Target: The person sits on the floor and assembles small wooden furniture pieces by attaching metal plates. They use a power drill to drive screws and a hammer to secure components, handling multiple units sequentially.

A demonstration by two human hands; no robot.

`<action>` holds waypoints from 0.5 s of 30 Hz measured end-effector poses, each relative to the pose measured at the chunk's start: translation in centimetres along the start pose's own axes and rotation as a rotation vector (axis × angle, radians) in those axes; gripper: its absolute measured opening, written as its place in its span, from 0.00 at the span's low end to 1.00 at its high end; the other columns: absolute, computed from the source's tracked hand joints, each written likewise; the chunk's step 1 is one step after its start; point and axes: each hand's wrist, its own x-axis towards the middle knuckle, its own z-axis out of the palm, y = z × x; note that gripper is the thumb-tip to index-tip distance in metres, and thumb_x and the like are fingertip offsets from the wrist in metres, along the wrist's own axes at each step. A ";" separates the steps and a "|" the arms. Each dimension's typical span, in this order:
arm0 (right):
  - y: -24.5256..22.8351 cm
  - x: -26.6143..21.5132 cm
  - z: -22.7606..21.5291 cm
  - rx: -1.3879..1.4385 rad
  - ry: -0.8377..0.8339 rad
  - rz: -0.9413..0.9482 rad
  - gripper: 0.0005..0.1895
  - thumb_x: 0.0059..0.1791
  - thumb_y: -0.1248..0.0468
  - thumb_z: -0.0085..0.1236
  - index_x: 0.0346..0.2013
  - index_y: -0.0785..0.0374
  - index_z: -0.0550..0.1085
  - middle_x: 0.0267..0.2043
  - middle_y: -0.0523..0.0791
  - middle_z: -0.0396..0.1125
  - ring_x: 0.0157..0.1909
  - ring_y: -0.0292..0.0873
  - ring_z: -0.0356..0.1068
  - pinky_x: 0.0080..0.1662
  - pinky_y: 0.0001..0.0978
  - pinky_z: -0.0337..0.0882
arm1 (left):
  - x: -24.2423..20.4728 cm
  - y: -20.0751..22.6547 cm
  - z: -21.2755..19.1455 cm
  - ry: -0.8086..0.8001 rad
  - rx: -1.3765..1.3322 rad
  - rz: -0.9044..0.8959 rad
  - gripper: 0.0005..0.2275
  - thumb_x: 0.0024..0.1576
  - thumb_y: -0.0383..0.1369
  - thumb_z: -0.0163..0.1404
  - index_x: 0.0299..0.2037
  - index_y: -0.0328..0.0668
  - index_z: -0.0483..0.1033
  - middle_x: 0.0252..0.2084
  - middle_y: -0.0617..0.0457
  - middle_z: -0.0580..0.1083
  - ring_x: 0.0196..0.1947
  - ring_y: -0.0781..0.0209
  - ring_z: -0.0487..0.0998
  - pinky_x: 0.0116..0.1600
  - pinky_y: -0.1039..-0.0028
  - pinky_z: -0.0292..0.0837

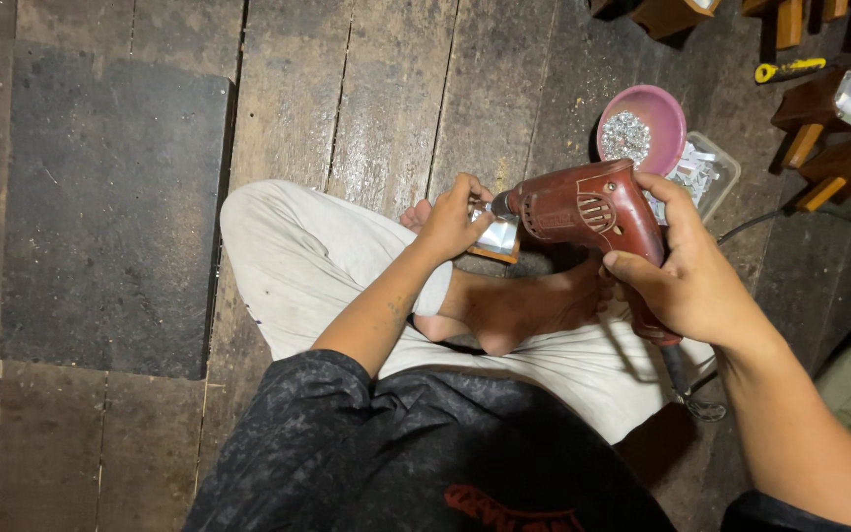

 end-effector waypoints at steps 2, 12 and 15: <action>-0.1 0.0 -0.1 -0.010 -0.002 0.008 0.43 0.45 0.65 0.58 0.73 0.57 0.53 0.53 0.51 0.63 0.46 0.44 0.65 0.53 0.37 0.62 | 0.0 -0.2 0.0 0.004 0.005 0.013 0.13 0.57 0.27 0.56 0.45 0.44 0.62 0.47 0.51 0.76 0.47 0.57 0.78 0.53 0.68 0.73; -3.7 -0.1 -0.3 -0.145 -0.067 0.218 0.42 0.47 0.63 0.56 0.73 0.53 0.50 0.45 0.53 0.68 0.41 0.52 0.69 0.46 0.43 0.64 | 0.0 0.3 -0.2 -0.020 0.016 -0.011 0.13 0.57 0.27 0.56 0.45 0.45 0.62 0.47 0.51 0.76 0.47 0.56 0.78 0.54 0.67 0.72; -3.8 0.3 -0.3 -0.201 -0.099 0.174 0.42 0.46 0.63 0.57 0.71 0.53 0.48 0.52 0.55 0.67 0.46 0.56 0.70 0.49 0.45 0.65 | 0.1 0.4 -0.2 -0.033 0.040 -0.034 0.14 0.56 0.27 0.57 0.45 0.45 0.63 0.48 0.52 0.76 0.48 0.56 0.78 0.55 0.67 0.72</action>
